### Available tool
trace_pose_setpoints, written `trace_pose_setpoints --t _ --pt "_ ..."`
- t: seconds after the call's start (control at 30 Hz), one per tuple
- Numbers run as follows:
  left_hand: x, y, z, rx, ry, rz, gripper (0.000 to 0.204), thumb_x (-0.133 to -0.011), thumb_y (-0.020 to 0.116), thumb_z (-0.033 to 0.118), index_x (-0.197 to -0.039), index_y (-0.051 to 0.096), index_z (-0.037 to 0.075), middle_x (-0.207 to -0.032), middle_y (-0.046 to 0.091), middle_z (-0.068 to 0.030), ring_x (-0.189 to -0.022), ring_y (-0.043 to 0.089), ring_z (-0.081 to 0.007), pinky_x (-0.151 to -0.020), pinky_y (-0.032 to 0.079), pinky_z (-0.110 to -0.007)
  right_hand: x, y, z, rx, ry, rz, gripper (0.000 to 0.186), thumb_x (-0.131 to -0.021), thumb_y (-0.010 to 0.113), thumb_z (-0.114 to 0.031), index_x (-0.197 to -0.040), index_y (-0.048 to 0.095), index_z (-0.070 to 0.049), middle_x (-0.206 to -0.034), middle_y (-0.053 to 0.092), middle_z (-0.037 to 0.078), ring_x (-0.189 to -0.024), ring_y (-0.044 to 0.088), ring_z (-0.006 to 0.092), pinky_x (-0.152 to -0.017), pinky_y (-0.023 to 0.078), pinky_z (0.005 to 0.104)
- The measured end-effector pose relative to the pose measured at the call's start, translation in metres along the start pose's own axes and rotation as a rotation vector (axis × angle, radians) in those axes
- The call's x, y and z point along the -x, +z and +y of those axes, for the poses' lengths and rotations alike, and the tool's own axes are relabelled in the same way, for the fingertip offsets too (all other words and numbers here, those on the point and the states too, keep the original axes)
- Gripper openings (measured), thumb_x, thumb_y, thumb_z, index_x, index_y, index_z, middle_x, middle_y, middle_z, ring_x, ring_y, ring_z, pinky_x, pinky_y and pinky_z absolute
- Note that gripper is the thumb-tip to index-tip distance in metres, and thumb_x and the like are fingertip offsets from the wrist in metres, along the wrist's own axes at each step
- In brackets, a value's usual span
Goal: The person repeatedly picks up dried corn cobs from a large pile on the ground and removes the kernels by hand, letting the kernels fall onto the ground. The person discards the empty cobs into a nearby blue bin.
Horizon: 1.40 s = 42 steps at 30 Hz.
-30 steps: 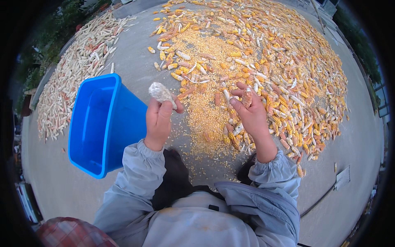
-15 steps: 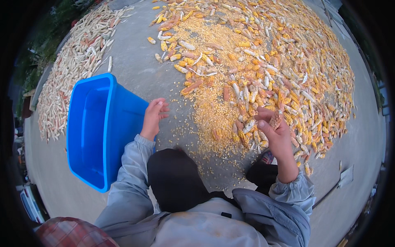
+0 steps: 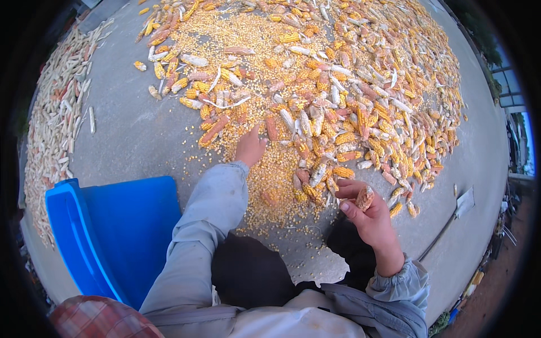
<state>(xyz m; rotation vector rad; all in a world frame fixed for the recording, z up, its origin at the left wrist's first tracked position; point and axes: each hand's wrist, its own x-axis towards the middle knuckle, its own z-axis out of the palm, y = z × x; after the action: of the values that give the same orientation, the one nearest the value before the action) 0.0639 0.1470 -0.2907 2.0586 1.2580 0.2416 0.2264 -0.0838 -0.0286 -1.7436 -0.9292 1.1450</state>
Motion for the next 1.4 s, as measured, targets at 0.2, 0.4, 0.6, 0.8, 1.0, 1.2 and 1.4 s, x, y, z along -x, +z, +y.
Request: trace_pose_setpoints --t 0.2,0.4,0.6,0.8,1.0,1.2,1.4 --pt "-0.042 0.059 0.029 -0.164 -0.091 0.019 0.066 -0.081 0.058 0.028 -0.133 0.030 -0.004 -0.113 0.054 -0.0227 -0.104 0.052 -0.0370 -0.086 0.041 -0.047 0.009 -0.006 -0.003 0.104 -0.063 0.027 0.020 -0.083 0.064 -0.010 -0.101 0.060 -0.001 -0.114 0.056 0.013 -0.104 0.054 0.0203 -0.086 0.044 0.0313" --pt "-0.030 0.051 0.022 0.916 -0.327 -0.272 0.043 -0.079 0.056 0.010 -0.116 0.040 -0.004 -0.092 0.058 -0.0156 -0.080 0.060 -0.0258 -0.067 0.050 -0.040 0.028 -0.014 -0.021 -0.036 -0.036 -0.008 0.025 -0.086 0.063 -0.014 -0.106 0.058 -0.001 -0.115 0.056 0.014 -0.104 0.055 0.0208 -0.087 0.043 0.0321" --pt "0.088 -0.134 0.164 1.138 0.001 -0.473 0.038 -0.083 0.055 0.011 -0.115 0.039 -0.002 -0.086 0.059 -0.0090 -0.068 0.061 -0.0149 -0.056 0.051 -0.027 0.030 -0.007 -0.050 -0.410 -0.128 0.026 0.053 -0.091 0.053 -0.032 -0.128 0.042 0.003 -0.127 0.050 0.017 -0.115 0.051 0.0262 -0.092 0.043 0.0373" --pt "0.166 -0.193 0.223 -0.004 0.594 -0.058 0.047 -0.076 0.064 0.022 -0.112 0.044 -0.001 -0.076 0.061 -0.0187 -0.059 0.062 -0.0320 -0.052 0.049 -0.041 0.021 0.028 -0.083 -0.758 -0.252 0.082 0.052 -0.092 0.051 -0.031 -0.131 0.038 0.002 -0.123 0.052 0.017 -0.112 0.053 0.0267 -0.095 0.041 0.0411" --pt "0.215 -0.205 0.242 -0.292 0.409 0.106 0.038 -0.072 0.061 0.018 -0.104 0.049 0.000 -0.067 0.060 -0.0216 -0.057 0.061 -0.0348 -0.050 0.046 -0.046 0.021 0.055 -0.104 -0.542 -0.347 0.033 0.024 -0.089 0.053 -0.010 -0.109 0.049 0.003 -0.101 0.060 0.012 -0.094 0.060 0.0201 -0.083 0.048 0.0322" --pt "0.238 -0.207 0.233 0.820 -0.013 -0.389 0.018 -0.075 0.056 0.013 -0.089 0.048 0.003 -0.052 0.049 -0.0096 -0.041 0.050 -0.0221 -0.040 0.039 -0.035 0.028 0.068 -0.102 0.012 -0.477 0.161 0.014 -0.087 0.056 -0.007 -0.098 0.053 0.000 -0.084 0.063 0.008 -0.075 0.062 0.0144 -0.067 0.050 0.0269" --pt "0.252 -0.208 0.205 1.668 0.079 -0.976 0.021 -0.080 0.053 0.024 -0.088 0.045 0.006 -0.049 0.041 -0.0007 -0.037 0.039 -0.0144 -0.039 0.030 -0.028 0.033 0.072 -0.105 -0.462 -0.341 -0.032 0.029 -0.090 0.054 -0.030 -0.101 0.058 -0.003 -0.084 0.065 0.008 -0.077 0.062 0.0133 -0.067 0.047 0.0271"
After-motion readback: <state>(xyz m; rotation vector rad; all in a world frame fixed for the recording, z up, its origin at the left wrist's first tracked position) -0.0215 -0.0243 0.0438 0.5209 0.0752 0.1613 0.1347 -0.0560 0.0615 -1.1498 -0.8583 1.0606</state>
